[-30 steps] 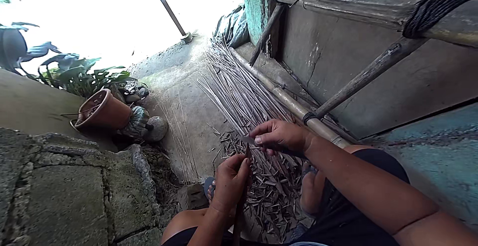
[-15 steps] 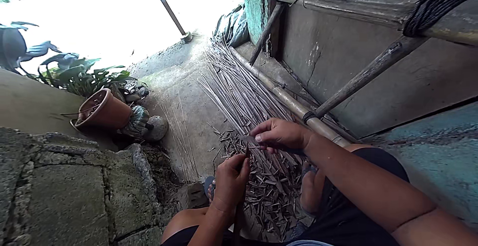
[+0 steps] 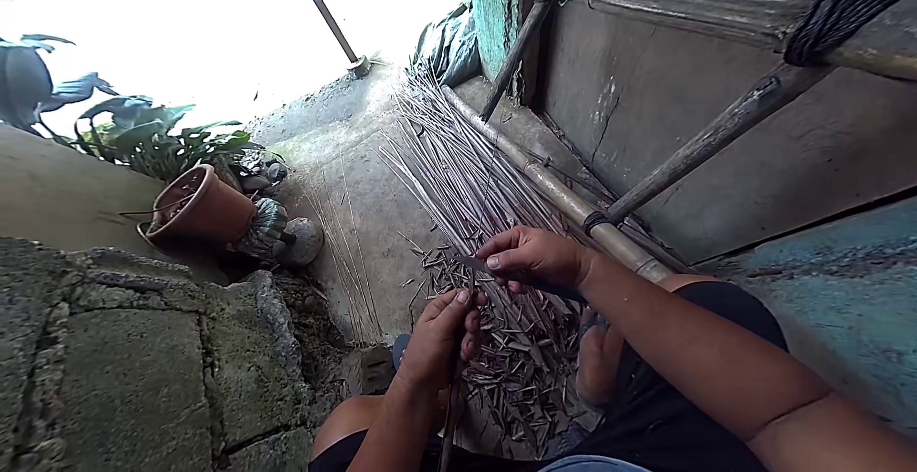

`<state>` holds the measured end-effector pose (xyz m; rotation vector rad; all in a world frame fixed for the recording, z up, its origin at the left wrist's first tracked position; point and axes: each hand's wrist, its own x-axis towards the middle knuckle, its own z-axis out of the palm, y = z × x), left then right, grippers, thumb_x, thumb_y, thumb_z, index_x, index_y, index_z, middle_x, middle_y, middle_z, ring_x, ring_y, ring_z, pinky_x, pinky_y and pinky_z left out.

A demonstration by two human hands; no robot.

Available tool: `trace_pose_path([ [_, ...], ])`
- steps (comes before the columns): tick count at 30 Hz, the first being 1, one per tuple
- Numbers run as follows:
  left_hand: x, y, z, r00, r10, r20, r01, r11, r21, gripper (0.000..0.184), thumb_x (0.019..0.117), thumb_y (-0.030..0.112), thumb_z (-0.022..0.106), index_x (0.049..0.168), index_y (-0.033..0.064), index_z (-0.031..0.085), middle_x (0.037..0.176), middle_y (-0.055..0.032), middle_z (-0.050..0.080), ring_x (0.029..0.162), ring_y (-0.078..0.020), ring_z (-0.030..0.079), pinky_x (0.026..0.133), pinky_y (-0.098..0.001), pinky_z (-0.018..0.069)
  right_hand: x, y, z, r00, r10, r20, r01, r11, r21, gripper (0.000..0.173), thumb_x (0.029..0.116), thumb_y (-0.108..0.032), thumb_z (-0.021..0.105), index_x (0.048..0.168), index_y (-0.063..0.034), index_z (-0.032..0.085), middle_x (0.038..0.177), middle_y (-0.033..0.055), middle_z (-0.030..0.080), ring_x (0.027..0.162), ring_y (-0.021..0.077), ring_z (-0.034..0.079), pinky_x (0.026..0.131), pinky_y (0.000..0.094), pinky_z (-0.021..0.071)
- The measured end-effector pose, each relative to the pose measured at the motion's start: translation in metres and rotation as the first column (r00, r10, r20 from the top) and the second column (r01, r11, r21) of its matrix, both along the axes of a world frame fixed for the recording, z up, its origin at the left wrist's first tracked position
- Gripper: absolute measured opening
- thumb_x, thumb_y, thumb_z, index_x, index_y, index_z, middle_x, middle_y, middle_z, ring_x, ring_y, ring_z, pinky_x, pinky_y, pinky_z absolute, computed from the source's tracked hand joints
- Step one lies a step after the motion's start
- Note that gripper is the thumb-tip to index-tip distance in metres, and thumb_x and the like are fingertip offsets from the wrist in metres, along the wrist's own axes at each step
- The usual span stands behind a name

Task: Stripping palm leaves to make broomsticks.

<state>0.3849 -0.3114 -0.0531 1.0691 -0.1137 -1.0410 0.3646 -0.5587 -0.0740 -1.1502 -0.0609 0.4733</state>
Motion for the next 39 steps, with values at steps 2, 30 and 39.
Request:
trace_pose_path([
  [2,0.0,0.002,0.0,0.995,-0.033,-0.098,0.024,0.996,-0.091,0.032,0.1103,0.023,0.042,0.109,0.0016,0.066,0.064,0.0018,0.055,0.047,-0.0037,0.052,0.045,-0.0177,0.0473,0.0,0.001,0.001,0.999,0.015,0.047,-0.016,1.0,0.011,0.025,0.1022,-0.015,0.057,0.123,-0.0042,0.067,0.08,0.0013,0.068,0.06,0.0073,0.063,0.054,0.0222,0.0551],
  [30,-0.004,0.011,0.004,1.0,-0.018,-0.009,0.018,0.998,-0.054,0.028,0.1096,0.022,0.043,0.101,0.0036,0.063,0.072,-0.0033,0.062,0.049,-0.0053,0.056,0.046,-0.0182,0.0498,-0.007,0.025,0.005,0.988,0.064,0.137,-0.062,0.998,-0.019,0.02,0.1039,-0.022,0.058,0.095,-0.0065,0.067,0.07,-0.0011,0.062,0.054,0.0056,0.058,0.05,0.0211,0.0501],
  [39,0.003,0.008,0.004,0.993,-0.067,-0.094,0.058,0.993,-0.102,0.026,0.1087,0.022,0.047,0.1,0.0049,0.064,0.07,-0.002,0.062,0.049,-0.0043,0.056,0.046,-0.0172,0.0492,0.008,0.003,-0.006,0.97,-0.142,0.2,0.167,0.979,-0.115,0.021,0.1016,-0.024,0.062,0.09,-0.0071,0.069,0.07,-0.0014,0.065,0.056,0.0062,0.059,0.053,0.0222,0.051],
])
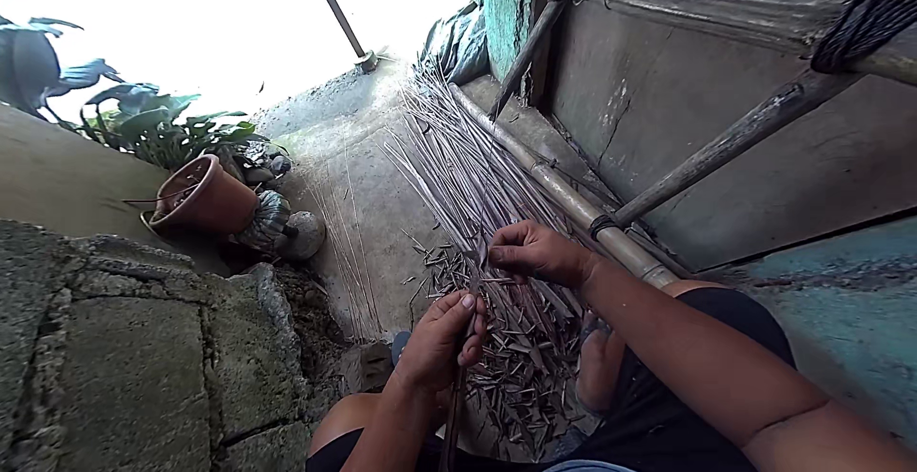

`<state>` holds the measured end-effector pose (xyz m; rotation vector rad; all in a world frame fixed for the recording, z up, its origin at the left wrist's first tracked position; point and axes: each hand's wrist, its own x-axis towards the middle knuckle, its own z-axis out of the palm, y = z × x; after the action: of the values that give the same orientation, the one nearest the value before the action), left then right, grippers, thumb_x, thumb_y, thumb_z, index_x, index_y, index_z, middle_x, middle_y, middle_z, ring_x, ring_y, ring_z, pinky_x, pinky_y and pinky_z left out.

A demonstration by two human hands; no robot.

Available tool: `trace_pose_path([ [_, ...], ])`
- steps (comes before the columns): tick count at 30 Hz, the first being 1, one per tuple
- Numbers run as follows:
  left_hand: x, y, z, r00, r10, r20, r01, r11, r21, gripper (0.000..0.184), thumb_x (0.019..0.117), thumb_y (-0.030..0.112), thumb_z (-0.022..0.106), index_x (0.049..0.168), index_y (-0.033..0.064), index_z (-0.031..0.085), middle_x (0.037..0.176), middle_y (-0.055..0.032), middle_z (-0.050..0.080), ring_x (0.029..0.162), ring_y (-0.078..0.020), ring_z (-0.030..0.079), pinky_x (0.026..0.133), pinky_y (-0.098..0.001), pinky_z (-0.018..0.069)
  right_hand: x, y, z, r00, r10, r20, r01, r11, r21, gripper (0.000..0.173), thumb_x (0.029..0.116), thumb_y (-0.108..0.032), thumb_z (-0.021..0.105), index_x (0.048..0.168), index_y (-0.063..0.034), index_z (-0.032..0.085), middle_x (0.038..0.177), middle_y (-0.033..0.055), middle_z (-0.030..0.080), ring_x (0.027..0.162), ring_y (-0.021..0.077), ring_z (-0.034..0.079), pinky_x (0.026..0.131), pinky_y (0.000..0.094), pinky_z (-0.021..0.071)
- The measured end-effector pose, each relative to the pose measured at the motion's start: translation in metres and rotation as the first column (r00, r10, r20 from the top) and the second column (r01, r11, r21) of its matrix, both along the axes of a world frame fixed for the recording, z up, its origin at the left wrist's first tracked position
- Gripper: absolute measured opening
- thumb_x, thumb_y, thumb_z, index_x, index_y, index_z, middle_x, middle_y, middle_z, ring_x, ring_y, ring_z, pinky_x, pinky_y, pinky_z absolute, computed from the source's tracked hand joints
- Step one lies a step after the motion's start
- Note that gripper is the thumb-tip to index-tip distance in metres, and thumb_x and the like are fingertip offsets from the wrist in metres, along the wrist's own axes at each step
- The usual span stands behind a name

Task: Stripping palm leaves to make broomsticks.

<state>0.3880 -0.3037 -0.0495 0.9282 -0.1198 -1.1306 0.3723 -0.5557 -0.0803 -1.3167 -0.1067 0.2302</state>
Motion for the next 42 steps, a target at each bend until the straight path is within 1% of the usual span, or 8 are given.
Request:
trace_pose_path([
  [5,-0.003,0.0,-0.001,0.998,-0.019,0.053,0.017,0.999,0.044,0.03,0.1093,0.024,0.045,0.105,0.0023,0.064,0.079,-0.0063,0.067,0.052,-0.0065,0.059,0.047,-0.019,0.0512,0.007,-0.012,0.009,0.96,-0.27,-0.068,0.272,0.962,0.009,0.018,0.1049,-0.014,0.057,0.095,-0.0021,0.065,0.073,0.0051,0.067,0.056,0.0098,0.062,0.055,0.0235,0.0547],
  [7,-0.004,0.0,-0.003,0.998,-0.009,0.069,0.005,0.998,0.064,0.034,0.1106,0.024,0.038,0.109,0.0014,0.063,0.081,-0.0071,0.066,0.054,-0.0077,0.06,0.048,-0.0199,0.0517,0.004,-0.014,0.012,0.977,-0.198,-0.081,0.202,0.979,0.041,0.017,0.1061,-0.015,0.054,0.099,-0.0023,0.063,0.076,0.0068,0.068,0.058,0.0114,0.064,0.056,0.0248,0.0564],
  [11,-0.002,-0.002,-0.005,0.985,0.072,0.155,-0.089,0.99,0.107,0.039,0.1116,0.025,0.033,0.116,-0.0002,0.062,0.07,-0.0029,0.056,0.052,-0.0098,0.056,0.048,-0.0232,0.0516,-0.007,-0.003,0.016,0.991,0.065,-0.121,-0.055,0.995,0.084,0.027,0.1057,-0.015,0.053,0.128,-0.0033,0.062,0.084,0.0068,0.071,0.06,0.0115,0.066,0.055,0.0251,0.0572],
  [13,-0.002,-0.002,-0.005,0.975,0.086,0.204,-0.11,0.988,0.107,0.038,0.1115,0.025,0.033,0.12,-0.0002,0.061,0.07,-0.0023,0.054,0.051,-0.0094,0.054,0.048,-0.0232,0.0512,-0.011,0.006,0.014,0.98,0.136,-0.147,-0.12,0.987,0.109,0.031,0.1053,-0.014,0.054,0.134,-0.005,0.061,0.083,0.0068,0.069,0.059,0.0113,0.064,0.053,0.0252,0.0565],
  [19,-0.006,-0.004,-0.012,0.768,-0.009,0.641,-0.193,0.95,0.245,0.032,0.1099,0.018,0.042,0.123,-0.0017,0.063,0.062,-0.0042,0.055,0.048,-0.014,0.055,0.047,-0.0291,0.0524,-0.014,0.01,0.011,0.961,0.191,-0.203,-0.174,0.98,0.099,0.03,0.1048,-0.014,0.054,0.132,-0.0046,0.063,0.08,0.0057,0.069,0.057,0.0104,0.064,0.052,0.0242,0.0562],
  [33,-0.011,-0.007,-0.011,0.74,-0.031,0.672,-0.194,0.947,0.257,0.027,0.1071,0.014,0.048,0.113,-0.0016,0.069,0.06,-0.0024,0.058,0.047,-0.0104,0.055,0.046,-0.0255,0.0511,-0.001,-0.013,0.018,0.943,-0.128,-0.307,0.162,0.983,0.088,0.027,0.1053,-0.011,0.054,0.13,-0.0016,0.062,0.077,0.0054,0.066,0.055,0.0092,0.061,0.05,0.0214,0.053],
  [37,-0.009,-0.007,-0.018,0.611,-0.044,0.79,-0.292,0.915,0.277,0.021,0.1033,0.012,0.056,0.107,-0.0002,0.073,0.071,-0.0038,0.066,0.054,-0.011,0.061,0.052,-0.0263,0.0558,-0.01,-0.003,0.019,0.953,0.141,-0.268,-0.14,0.99,0.023,0.028,0.1034,-0.016,0.056,0.127,-0.0039,0.064,0.078,0.0031,0.066,0.055,0.0084,0.06,0.05,0.0224,0.0529],
  [42,-0.008,-0.005,-0.025,0.394,-0.179,0.902,-0.42,0.837,0.35,0.02,0.0982,0.018,0.06,0.101,0.0087,0.078,0.078,0.0013,0.068,0.064,-0.0077,0.064,0.061,-0.0256,0.0572,-0.006,-0.008,0.016,0.945,-0.005,-0.326,0.005,1.0,0.0,0.029,0.105,-0.014,0.055,0.13,-0.0039,0.064,0.078,0.0034,0.066,0.055,0.0087,0.059,0.05,0.022,0.0513],
])
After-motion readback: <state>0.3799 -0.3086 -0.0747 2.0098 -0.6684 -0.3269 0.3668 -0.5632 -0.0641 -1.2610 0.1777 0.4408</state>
